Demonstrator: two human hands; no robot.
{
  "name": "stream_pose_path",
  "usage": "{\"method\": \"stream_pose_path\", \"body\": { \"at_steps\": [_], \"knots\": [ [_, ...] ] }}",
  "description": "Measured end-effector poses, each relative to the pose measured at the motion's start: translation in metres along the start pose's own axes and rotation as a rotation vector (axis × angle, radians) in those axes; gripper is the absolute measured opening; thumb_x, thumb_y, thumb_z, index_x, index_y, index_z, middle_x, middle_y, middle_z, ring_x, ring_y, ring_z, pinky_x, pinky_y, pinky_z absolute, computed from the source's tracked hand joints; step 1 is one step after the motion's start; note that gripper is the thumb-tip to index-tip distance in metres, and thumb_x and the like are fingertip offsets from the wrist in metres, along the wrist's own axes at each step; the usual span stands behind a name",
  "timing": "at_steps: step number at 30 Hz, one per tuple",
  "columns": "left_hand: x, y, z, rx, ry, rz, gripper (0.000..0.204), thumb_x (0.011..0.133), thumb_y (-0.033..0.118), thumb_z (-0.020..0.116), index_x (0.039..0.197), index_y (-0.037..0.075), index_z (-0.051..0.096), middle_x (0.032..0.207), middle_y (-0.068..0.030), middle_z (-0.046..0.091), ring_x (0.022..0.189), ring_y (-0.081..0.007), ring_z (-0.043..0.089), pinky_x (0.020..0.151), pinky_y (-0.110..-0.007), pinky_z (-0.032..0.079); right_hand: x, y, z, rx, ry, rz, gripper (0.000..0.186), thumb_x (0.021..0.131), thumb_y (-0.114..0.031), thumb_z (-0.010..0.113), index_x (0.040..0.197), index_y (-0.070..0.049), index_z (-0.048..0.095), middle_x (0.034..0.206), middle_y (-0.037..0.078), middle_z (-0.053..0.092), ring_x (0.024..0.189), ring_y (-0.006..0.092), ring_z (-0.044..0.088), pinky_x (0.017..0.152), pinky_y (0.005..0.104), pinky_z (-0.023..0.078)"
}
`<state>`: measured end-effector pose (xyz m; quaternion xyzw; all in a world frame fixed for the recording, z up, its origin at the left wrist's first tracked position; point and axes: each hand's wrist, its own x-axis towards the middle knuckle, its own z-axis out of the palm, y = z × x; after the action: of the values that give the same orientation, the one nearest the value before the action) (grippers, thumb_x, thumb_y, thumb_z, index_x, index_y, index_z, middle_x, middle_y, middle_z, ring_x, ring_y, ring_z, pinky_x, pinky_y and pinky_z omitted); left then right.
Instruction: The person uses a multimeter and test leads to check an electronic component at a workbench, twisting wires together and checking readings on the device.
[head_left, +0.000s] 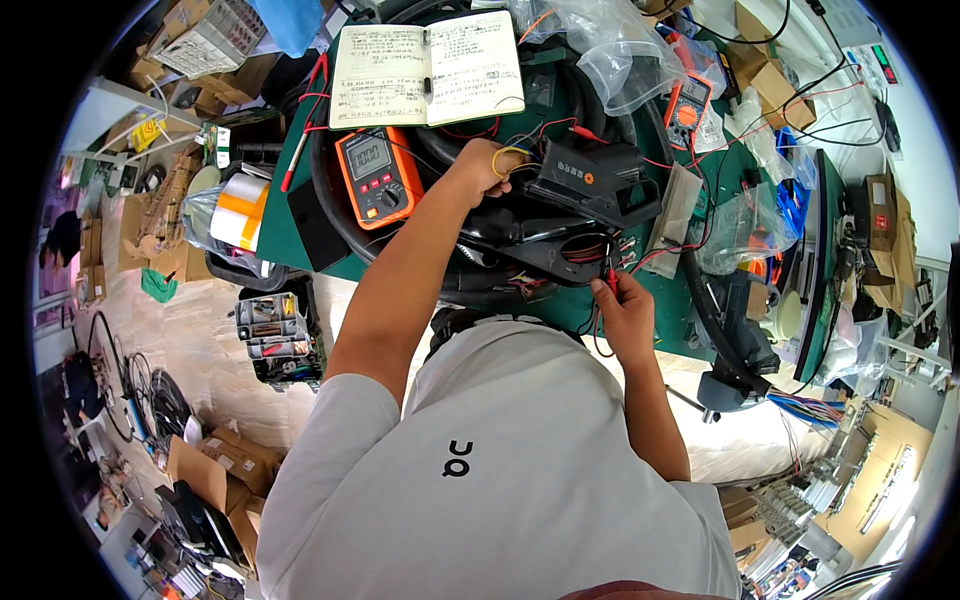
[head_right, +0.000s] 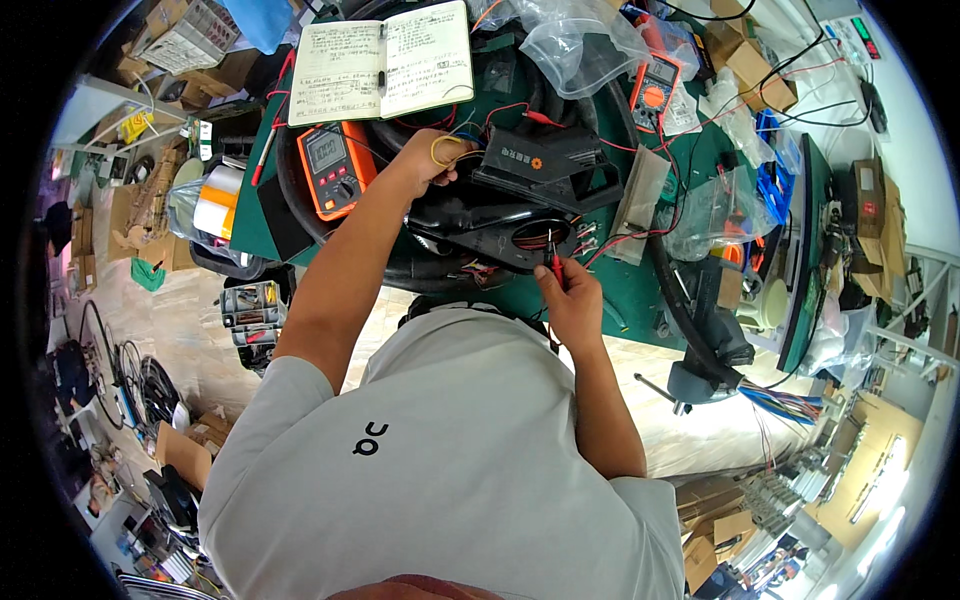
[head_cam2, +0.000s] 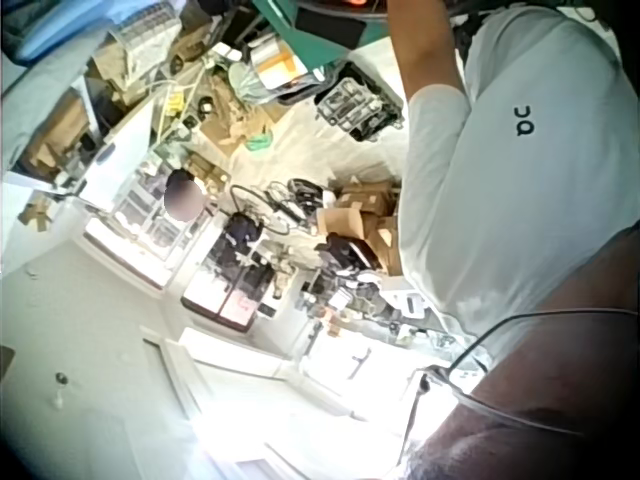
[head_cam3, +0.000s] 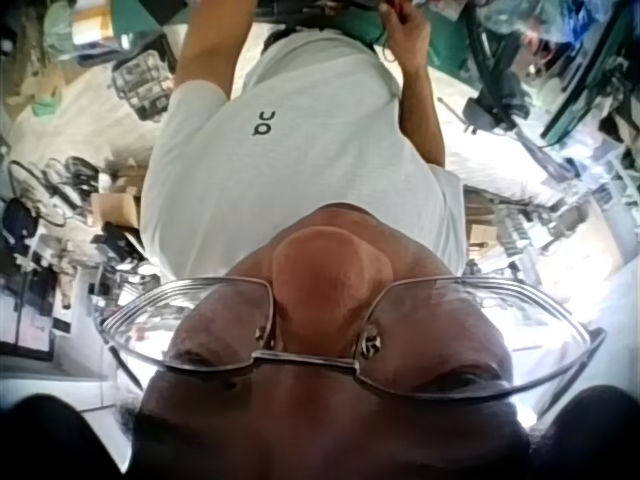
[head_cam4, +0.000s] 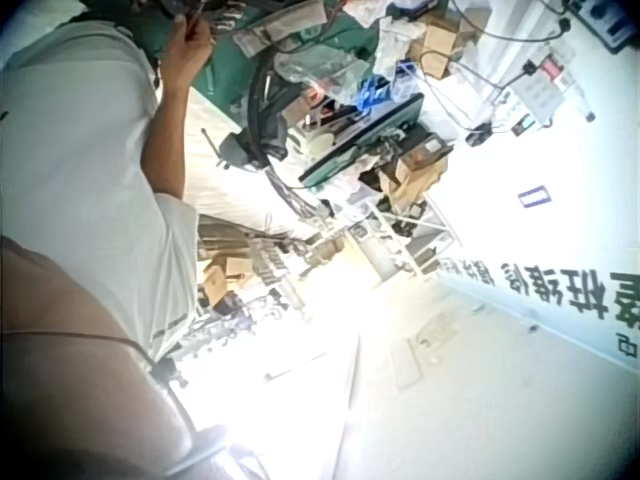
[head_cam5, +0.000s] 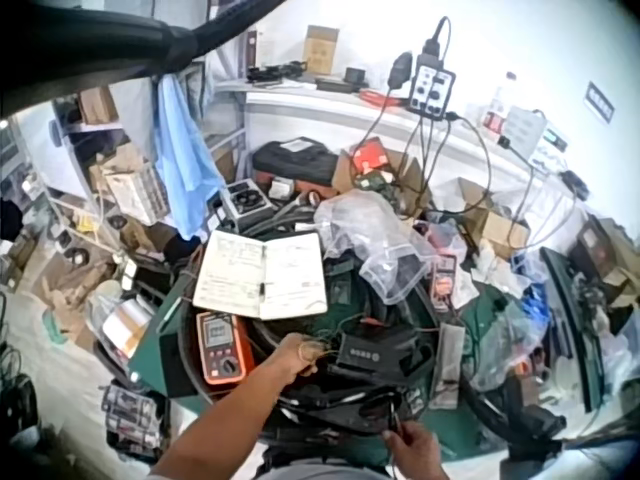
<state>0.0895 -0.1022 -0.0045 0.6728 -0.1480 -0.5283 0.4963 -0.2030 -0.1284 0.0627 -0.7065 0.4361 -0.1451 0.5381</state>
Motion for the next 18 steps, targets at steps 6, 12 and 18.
{"method": "stream_pose_path", "body": {
  "at_steps": [6, 12, 18],
  "knots": [
    [-0.0073, 0.0024, 0.0057, -0.132, 0.072, 0.056, 0.027, 0.081, 0.027, 0.069, 0.092, 0.003, 0.062, 0.066, -0.0013, 0.055, 0.051, -0.0091, 0.051, 0.042, -0.022, 0.037, -0.0002, -0.0034, 0.0014, -0.011, 0.000, 0.015, 0.018, 0.087, -0.017, 0.065, 0.084, 0.000, 0.061, 0.061, -0.004, 0.048, 0.056, 0.0041, 0.041, 0.049, 0.0229, 0.034],
    [0.0002, 0.0003, 0.0063, -0.003, 0.042, -0.006, 0.028, 0.082, 0.027, 0.068, 0.094, 0.002, 0.063, 0.068, -0.0013, 0.056, 0.054, -0.0086, 0.053, 0.043, -0.021, 0.038, 0.0011, -0.0032, 0.0028, -0.009, -0.022, 0.014, 0.019, 0.087, -0.017, 0.065, 0.081, -0.001, 0.060, 0.060, -0.004, 0.048, 0.056, 0.0038, 0.040, 0.049, 0.0228, 0.033],
    [-0.0013, -0.0075, 0.0030, -0.100, 0.046, 0.051, 0.026, 0.085, 0.028, 0.065, 0.094, 0.004, 0.063, 0.068, -0.0002, 0.056, 0.056, -0.0085, 0.055, 0.046, -0.021, 0.040, 0.0027, 0.0016, 0.0035, 0.014, -0.032, -0.012, 0.021, 0.087, -0.019, 0.065, 0.078, -0.001, 0.058, 0.060, -0.004, 0.047, 0.057, 0.0035, 0.039, 0.049, 0.0224, 0.033]
  ]
}}
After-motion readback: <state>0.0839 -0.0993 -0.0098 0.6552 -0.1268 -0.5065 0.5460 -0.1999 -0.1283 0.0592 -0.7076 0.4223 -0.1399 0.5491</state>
